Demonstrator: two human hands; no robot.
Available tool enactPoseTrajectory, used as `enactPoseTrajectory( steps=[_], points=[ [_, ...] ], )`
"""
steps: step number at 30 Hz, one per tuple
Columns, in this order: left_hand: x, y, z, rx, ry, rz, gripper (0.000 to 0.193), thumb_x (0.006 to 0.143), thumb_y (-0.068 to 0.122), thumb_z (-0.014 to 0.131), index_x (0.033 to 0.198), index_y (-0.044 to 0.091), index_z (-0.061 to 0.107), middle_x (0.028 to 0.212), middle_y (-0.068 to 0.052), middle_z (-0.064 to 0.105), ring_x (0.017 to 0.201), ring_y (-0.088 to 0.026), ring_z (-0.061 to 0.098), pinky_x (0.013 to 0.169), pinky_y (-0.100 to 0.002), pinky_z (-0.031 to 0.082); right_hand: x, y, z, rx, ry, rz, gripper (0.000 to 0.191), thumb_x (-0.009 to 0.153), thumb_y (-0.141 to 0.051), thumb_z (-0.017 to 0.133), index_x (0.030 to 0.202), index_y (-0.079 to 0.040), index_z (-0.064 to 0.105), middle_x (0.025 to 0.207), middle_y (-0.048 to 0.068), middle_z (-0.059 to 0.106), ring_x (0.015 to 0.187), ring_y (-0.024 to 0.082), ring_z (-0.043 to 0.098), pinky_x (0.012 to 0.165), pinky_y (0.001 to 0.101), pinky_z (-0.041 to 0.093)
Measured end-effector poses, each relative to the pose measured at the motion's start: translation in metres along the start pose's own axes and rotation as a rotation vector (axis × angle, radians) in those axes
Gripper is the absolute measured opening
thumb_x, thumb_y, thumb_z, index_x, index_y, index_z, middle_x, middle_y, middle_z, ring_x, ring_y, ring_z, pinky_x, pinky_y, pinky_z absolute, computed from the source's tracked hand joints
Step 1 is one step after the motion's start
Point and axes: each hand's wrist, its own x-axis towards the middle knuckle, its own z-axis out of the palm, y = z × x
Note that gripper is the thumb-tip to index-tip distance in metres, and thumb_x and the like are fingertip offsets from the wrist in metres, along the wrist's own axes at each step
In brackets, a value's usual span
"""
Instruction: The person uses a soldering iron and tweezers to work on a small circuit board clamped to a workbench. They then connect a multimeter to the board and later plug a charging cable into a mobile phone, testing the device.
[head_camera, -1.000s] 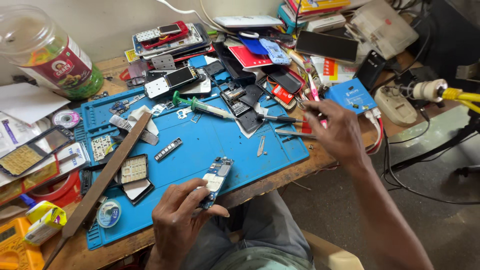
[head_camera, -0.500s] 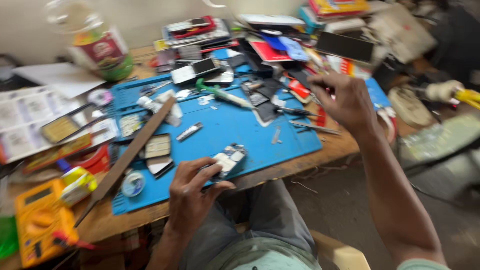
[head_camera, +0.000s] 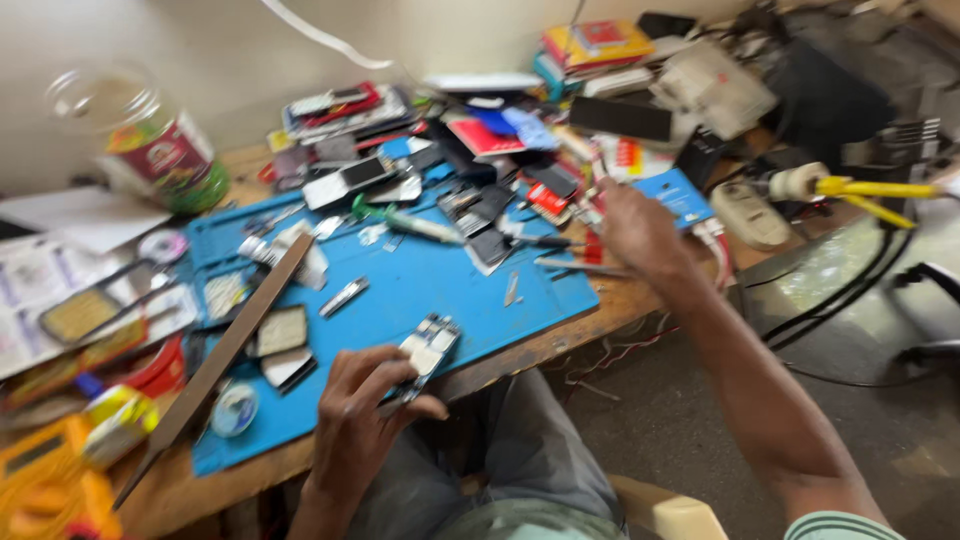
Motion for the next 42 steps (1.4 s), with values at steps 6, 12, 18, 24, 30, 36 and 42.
enactPoseTrajectory(
  steps=[6,12,18,24,30,36,42],
  points=[
    [-0.009,-0.007,-0.005,0.082,-0.042,0.029,0.029,0.075,0.008,0.085,0.099,0.008,0.068,0.116,-0.003,0.071,0.1,-0.027,0.062,0.084,-0.039,0.053,-0.022,0.021,-0.021,-0.035,0.274,-0.157,0.037,0.092,-0.009,0.063,0.127,0.001,0.066,0.102,0.03,0.07,0.095,0.045,0.068,0.079,0.0557,0.054],
    [-0.008,-0.008,-0.017,0.243,-0.152,0.088,0.047,0.078,-0.006,0.075,0.12,0.014,0.075,0.121,0.003,0.071,0.091,-0.022,0.057,0.085,-0.035,0.054,-0.096,-0.018,-0.033,0.362,0.063,0.112,0.036,0.116,-0.023,0.06,0.149,-0.01,0.062,0.099,0.021,0.071,0.088,0.031,0.069,0.072,0.0411,0.055],
    [-0.008,-0.017,-0.032,0.166,-0.317,0.064,0.045,0.083,0.017,0.082,0.126,0.012,0.069,0.127,-0.005,0.065,0.099,-0.028,0.056,0.089,-0.04,0.051,-0.139,-0.056,0.016,0.64,-0.216,-0.052,0.045,0.103,-0.017,0.059,0.148,-0.014,0.062,0.075,0.006,0.063,0.067,0.014,0.055,0.061,0.0288,0.046],
    [-0.006,-0.027,-0.038,0.272,-0.338,0.086,0.047,0.09,0.02,0.076,0.135,0.013,0.063,0.14,-0.01,0.062,0.121,-0.03,0.061,0.11,-0.047,0.046,-0.128,-0.072,0.064,0.999,-0.288,-0.023,0.042,0.111,-0.02,0.056,0.152,-0.009,0.059,0.076,0.007,0.058,0.063,0.012,0.046,0.054,0.0259,0.036],
    [-0.034,-0.003,-0.115,0.04,0.225,-0.071,0.053,0.096,0.006,0.071,0.146,0.013,0.054,0.144,-0.009,0.058,0.139,-0.026,0.056,0.124,-0.04,0.045,-0.097,-0.162,0.08,1.808,-0.7,-0.413,0.062,0.109,-0.014,0.055,0.168,-0.005,0.042,0.082,0.004,0.056,0.059,0.009,0.047,0.048,0.0224,0.038],
    [-0.064,-0.026,-0.276,0.672,0.852,-0.096,0.087,0.093,0.038,0.082,0.158,0.004,0.034,0.155,-0.019,0.045,0.144,-0.035,0.049,0.122,-0.045,0.041,-0.114,-0.375,0.008,1.717,-1.056,-0.465,0.063,0.099,-0.013,0.055,0.161,-0.013,0.046,0.078,-0.004,0.045,0.06,0.004,0.035,0.048,0.0206,0.03],
    [-0.064,-0.055,-0.288,0.72,0.725,-0.123,0.1,0.081,0.049,0.086,0.154,0.003,0.036,0.151,-0.022,0.051,0.142,-0.039,0.053,0.119,-0.047,0.044,-0.148,-0.486,-0.033,1.658,-1.043,-0.648,0.053,0.103,-0.017,0.052,0.156,-0.014,0.047,0.077,-0.003,0.05,0.054,0.003,0.037,0.044,0.0191,0.03]
  ],
)
